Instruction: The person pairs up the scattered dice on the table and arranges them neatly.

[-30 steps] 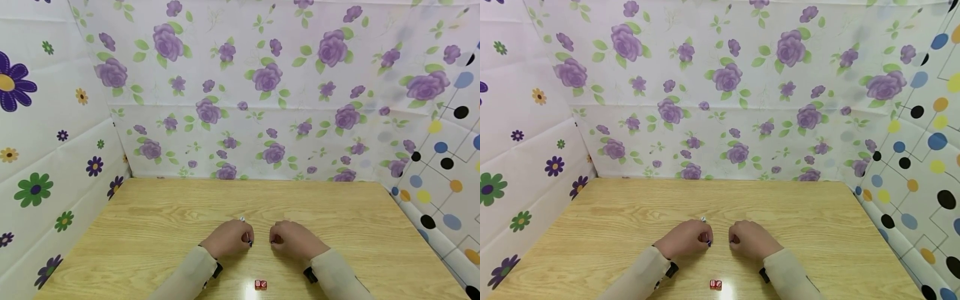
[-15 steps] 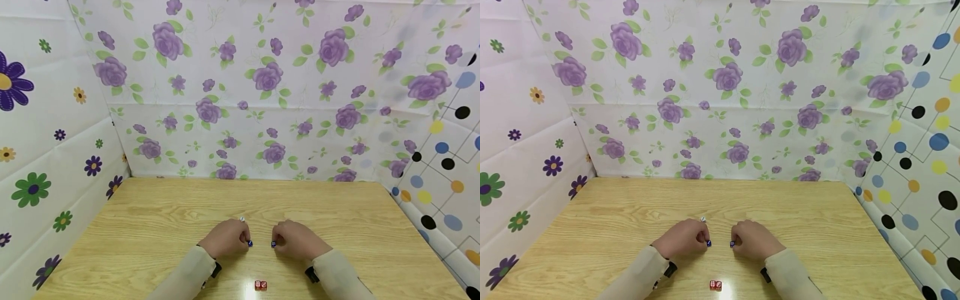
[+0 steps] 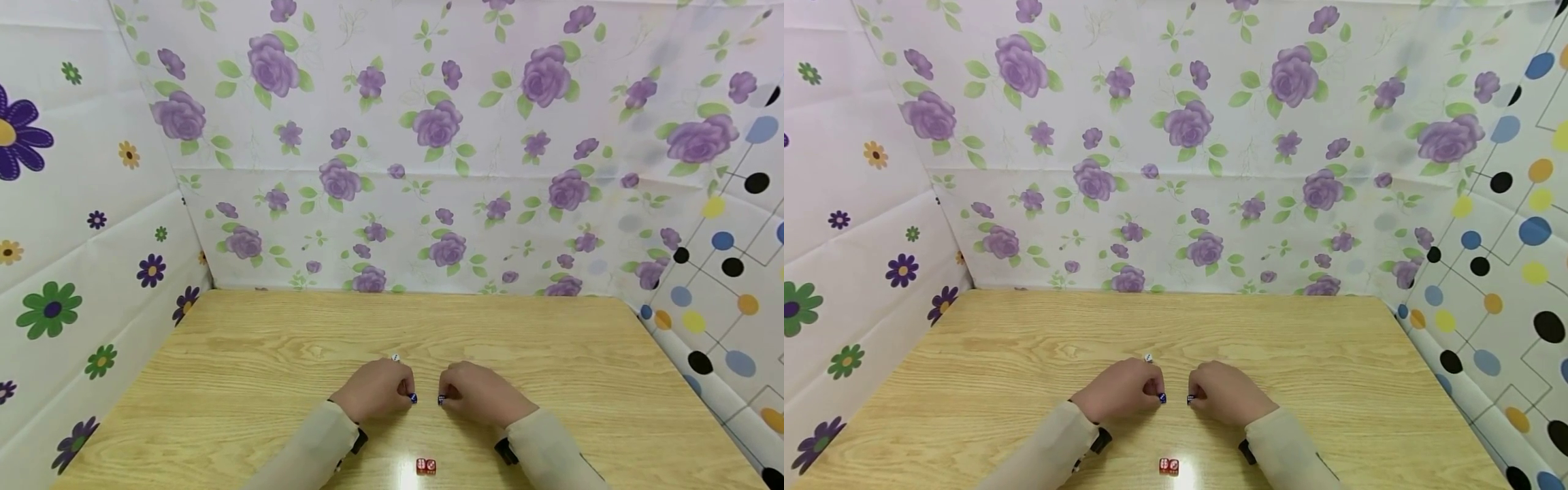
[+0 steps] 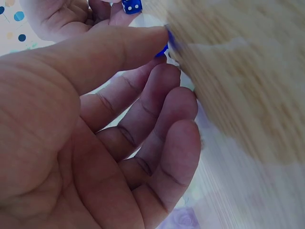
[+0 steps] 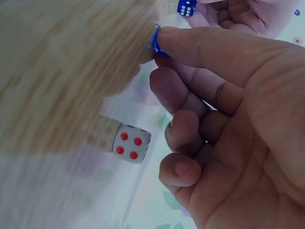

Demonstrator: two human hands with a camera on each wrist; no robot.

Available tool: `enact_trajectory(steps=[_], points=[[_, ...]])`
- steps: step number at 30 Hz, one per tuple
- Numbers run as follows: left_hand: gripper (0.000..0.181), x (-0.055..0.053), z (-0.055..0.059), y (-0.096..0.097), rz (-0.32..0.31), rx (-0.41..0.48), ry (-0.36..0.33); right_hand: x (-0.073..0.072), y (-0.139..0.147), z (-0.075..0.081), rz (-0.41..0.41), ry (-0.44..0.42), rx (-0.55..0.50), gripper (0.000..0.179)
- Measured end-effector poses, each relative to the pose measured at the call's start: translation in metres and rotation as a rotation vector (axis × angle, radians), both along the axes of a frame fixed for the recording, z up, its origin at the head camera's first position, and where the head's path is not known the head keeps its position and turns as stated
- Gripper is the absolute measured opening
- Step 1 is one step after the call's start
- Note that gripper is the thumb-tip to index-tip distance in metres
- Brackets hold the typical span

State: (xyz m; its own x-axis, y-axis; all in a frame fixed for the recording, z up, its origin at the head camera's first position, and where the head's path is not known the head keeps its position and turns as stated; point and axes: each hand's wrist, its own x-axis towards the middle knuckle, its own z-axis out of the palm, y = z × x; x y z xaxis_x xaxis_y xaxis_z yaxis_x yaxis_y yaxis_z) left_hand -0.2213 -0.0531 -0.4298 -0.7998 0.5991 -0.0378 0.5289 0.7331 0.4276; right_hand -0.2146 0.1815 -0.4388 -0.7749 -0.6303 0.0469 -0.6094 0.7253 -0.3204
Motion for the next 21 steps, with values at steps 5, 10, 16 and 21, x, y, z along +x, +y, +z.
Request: enact_trajectory(steps=[5,10,16,21], points=[[0.011,0.0010,0.0010,0.0026,-0.010,0.006,-0.005,0.0024,-0.0004,0.0023,0.008,-0.018,-0.013,0.009],[0.009,0.0008,0.0020,0.0002,0.021,0.025,-0.040,0.0019,0.0014,0.0022,-0.010,-0.030,-0.007,0.010],[0.008,0.0009,0.0032,-0.0005,0.034,0.037,-0.052,0.0008,0.0039,0.0010,-0.012,0.007,-0.008,0.011],[0.009,0.0008,0.0031,0.0013,0.023,0.031,-0.038,0.0003,0.0032,-0.0008,-0.003,0.025,-0.014,0.010]])
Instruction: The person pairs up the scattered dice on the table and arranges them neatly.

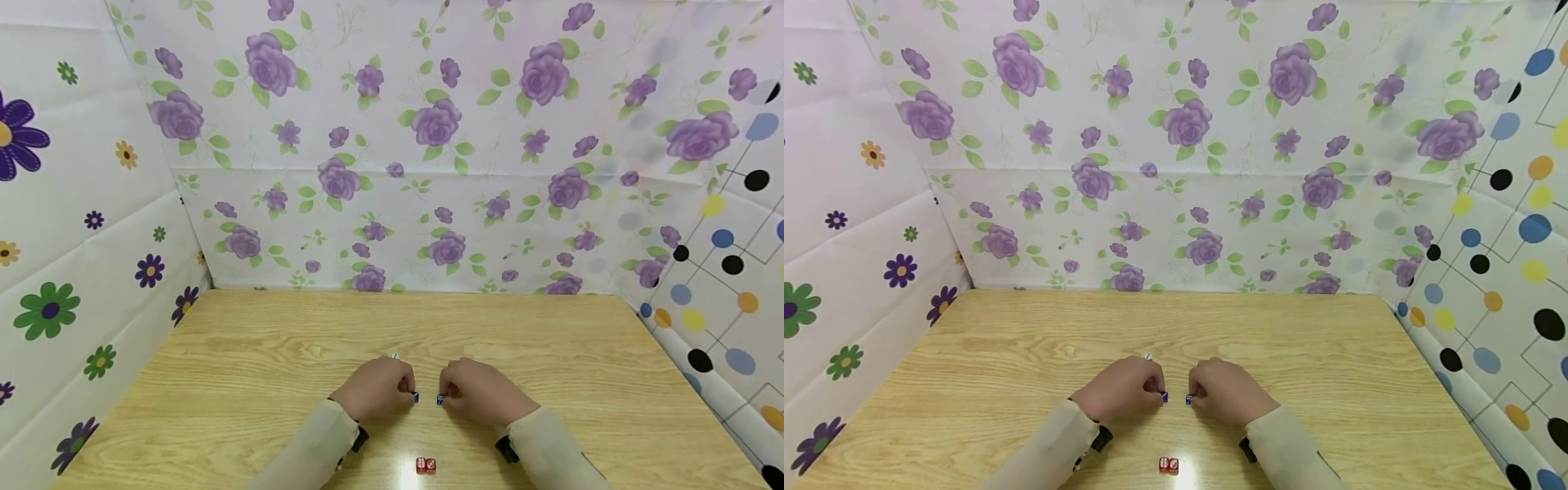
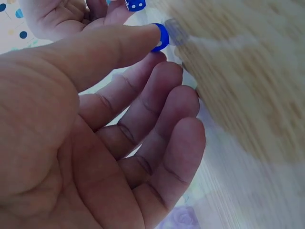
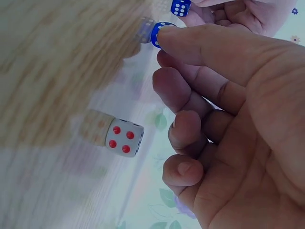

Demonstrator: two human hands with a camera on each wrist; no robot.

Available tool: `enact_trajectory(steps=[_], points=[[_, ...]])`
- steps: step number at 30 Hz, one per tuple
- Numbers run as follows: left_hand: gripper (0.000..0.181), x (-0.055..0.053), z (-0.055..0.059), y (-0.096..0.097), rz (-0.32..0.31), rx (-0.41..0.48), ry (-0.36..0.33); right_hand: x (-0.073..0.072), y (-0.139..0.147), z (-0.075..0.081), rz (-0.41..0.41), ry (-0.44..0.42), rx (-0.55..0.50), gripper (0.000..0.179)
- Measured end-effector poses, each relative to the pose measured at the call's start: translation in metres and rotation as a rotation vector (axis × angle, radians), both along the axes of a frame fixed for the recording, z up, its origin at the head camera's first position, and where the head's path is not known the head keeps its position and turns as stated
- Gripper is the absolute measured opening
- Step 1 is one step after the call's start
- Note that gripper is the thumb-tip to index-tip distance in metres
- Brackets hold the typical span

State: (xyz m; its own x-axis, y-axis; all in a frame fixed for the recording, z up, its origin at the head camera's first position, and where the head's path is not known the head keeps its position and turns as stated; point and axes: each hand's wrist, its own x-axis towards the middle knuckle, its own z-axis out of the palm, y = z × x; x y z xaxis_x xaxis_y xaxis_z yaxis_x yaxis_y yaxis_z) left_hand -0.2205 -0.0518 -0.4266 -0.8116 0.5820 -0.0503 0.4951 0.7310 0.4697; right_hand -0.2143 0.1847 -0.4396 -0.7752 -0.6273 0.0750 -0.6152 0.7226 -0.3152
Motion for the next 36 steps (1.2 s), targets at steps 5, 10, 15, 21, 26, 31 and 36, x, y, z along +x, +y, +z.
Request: enact_trajectory(steps=[5,10,15,21,26,31,36], points=[[0.008,-0.001,-0.001,0.002,-0.012,-0.004,0.005,0.000,-0.003,-0.001,0.008,0.006,-0.002,0.009],[0.007,-0.002,-0.003,0.004,-0.031,-0.007,0.005,-0.001,-0.005,-0.002,0.030,0.042,0.013,0.010],[0.005,-0.003,-0.002,0.001,-0.024,0.018,-0.022,-0.001,-0.005,-0.001,0.029,0.034,0.003,0.011],[0.007,-0.003,-0.005,0.002,-0.031,0.019,-0.024,0.000,-0.006,0.000,0.040,0.042,0.004,0.011],[0.006,-0.002,-0.005,0.005,-0.038,-0.015,-0.003,0.000,-0.008,-0.001,0.045,0.045,0.009,0.011],[0.008,0.000,-0.004,0.006,-0.041,-0.039,0.021,0.000,-0.009,-0.001,0.054,0.041,0.013,0.011],[0.007,0.000,-0.004,0.007,-0.041,-0.033,0.016,0.000,-0.011,-0.003,0.058,0.079,0.000,0.011]])
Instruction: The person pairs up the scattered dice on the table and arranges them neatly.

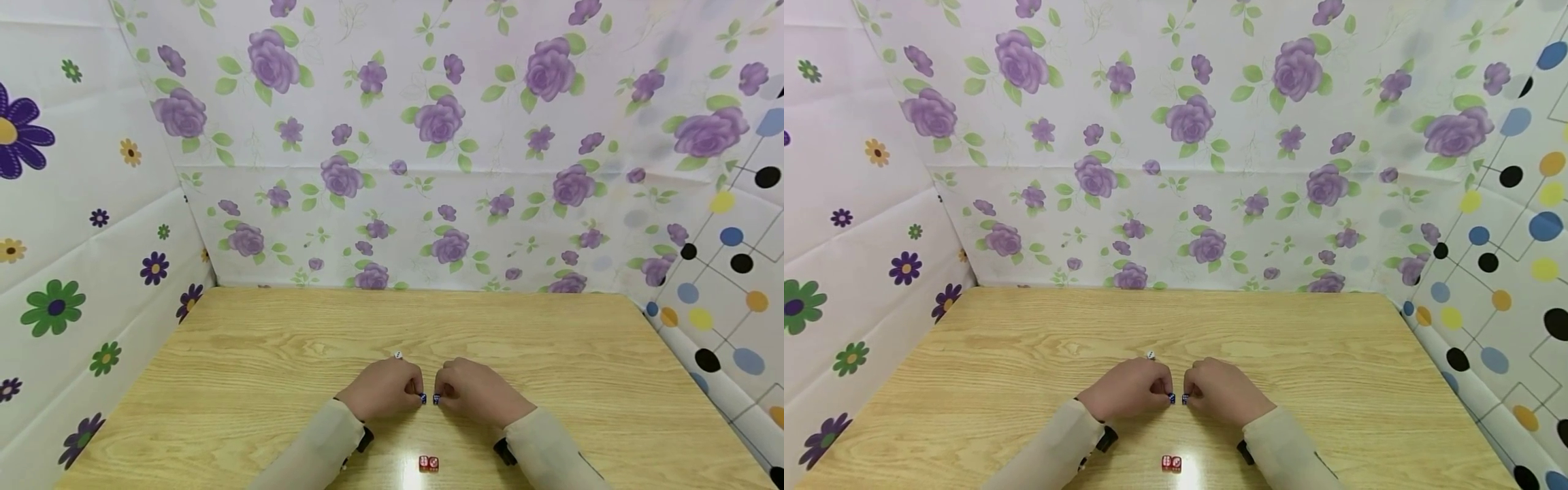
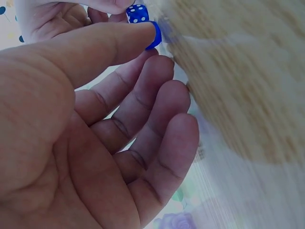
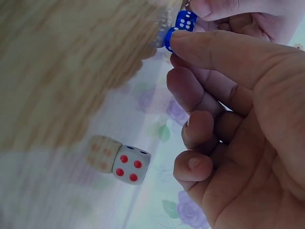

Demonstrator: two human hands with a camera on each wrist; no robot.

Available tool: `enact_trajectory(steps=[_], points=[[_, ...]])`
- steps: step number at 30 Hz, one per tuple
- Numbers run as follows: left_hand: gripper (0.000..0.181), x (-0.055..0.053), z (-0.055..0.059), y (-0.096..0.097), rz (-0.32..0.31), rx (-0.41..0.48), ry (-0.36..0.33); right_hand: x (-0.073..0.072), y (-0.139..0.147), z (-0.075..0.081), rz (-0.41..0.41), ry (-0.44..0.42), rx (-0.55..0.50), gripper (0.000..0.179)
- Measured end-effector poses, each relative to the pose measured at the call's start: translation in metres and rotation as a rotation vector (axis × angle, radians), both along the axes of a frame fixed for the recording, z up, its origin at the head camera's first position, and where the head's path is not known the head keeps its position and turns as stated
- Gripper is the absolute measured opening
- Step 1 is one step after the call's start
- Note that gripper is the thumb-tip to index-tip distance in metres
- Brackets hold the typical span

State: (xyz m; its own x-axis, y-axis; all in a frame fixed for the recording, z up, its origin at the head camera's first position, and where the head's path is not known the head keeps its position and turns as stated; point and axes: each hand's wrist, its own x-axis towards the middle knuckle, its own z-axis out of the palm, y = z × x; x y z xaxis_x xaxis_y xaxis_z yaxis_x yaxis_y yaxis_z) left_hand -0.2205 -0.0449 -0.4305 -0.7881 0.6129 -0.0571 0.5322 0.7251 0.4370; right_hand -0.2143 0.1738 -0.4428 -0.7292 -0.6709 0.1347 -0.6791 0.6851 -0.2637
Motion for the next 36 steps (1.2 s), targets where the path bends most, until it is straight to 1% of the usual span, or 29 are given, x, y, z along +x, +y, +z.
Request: enact_trajectory(steps=[4,10,16,24,31,36], points=[[0.007,-0.0007,-0.0010,-0.0001,0.006,0.011,-0.009,-0.0002,-0.0010,-0.0011,-0.009,0.016,-0.020,0.011],[0.006,-0.0010,-0.0011,-0.0008,0.017,0.026,-0.022,-0.0008,-0.0005,-0.0006,-0.040,-0.011,-0.031,0.010],[0.006,-0.0007,-0.0012,0.0003,-0.001,0.021,-0.004,-0.0003,-0.0011,-0.0031,-0.009,0.037,-0.040,0.012],[0.005,0.0008,-0.0013,0.0016,-0.008,0.008,0.010,0.0008,-0.0034,-0.0044,-0.027,-0.001,-0.011,0.012],[0.006,0.0014,-0.0017,0.0025,-0.005,0.019,0.000,0.0023,-0.0059,-0.0004,-0.005,0.027,-0.010,0.011],[0.006,0.0012,-0.0021,0.0025,-0.011,0.016,0.014,0.0029,-0.0075,0.0009,0.007,0.039,-0.011,0.014]])
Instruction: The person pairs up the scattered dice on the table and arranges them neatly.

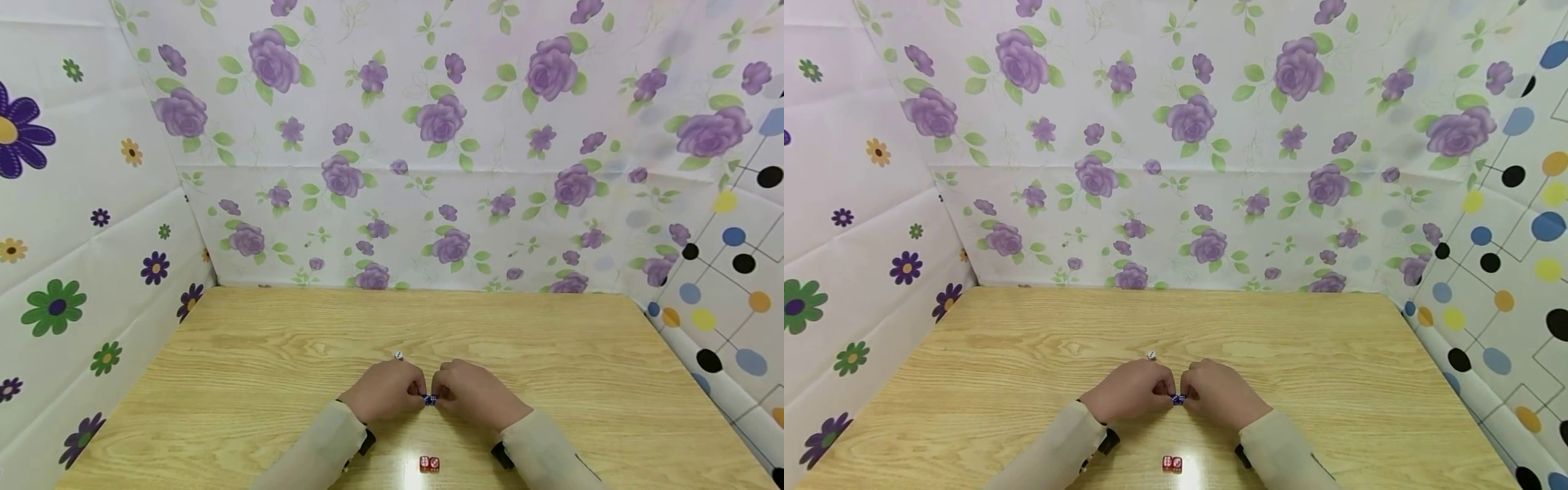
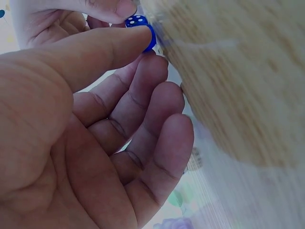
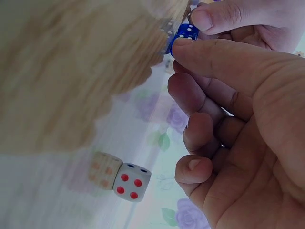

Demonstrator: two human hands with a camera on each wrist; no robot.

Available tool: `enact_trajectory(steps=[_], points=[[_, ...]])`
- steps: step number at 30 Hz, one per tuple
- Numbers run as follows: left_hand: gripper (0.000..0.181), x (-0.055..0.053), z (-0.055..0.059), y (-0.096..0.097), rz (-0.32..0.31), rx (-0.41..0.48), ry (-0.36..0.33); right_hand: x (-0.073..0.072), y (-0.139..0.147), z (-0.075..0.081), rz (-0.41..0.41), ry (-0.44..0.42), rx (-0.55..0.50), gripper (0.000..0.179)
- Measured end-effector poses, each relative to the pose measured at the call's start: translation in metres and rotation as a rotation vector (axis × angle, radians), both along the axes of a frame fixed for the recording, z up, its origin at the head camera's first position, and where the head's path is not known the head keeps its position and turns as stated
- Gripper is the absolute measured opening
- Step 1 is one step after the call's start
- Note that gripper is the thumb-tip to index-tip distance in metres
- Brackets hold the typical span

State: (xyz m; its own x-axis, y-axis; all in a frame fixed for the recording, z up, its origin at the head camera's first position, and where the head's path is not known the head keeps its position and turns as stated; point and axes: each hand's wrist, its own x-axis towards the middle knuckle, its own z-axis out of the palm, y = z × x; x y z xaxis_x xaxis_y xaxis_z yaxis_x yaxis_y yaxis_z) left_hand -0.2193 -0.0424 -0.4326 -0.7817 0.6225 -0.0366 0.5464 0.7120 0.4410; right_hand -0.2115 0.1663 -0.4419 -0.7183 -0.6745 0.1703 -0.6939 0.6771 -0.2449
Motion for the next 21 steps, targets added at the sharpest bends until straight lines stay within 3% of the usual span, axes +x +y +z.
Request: enact_trajectory(steps=[8,21], points=[[0.006,-0.0003,0.0017,0.0013,-0.007,-0.011,0.017,-0.0004,-0.0001,-0.0004,-0.008,0.001,0.009,0.016],[0.002,0.0010,0.0039,-0.0006,0.023,0.021,-0.056,-0.0009,0.0037,0.0002,-0.009,-0.045,0.003,0.010]])
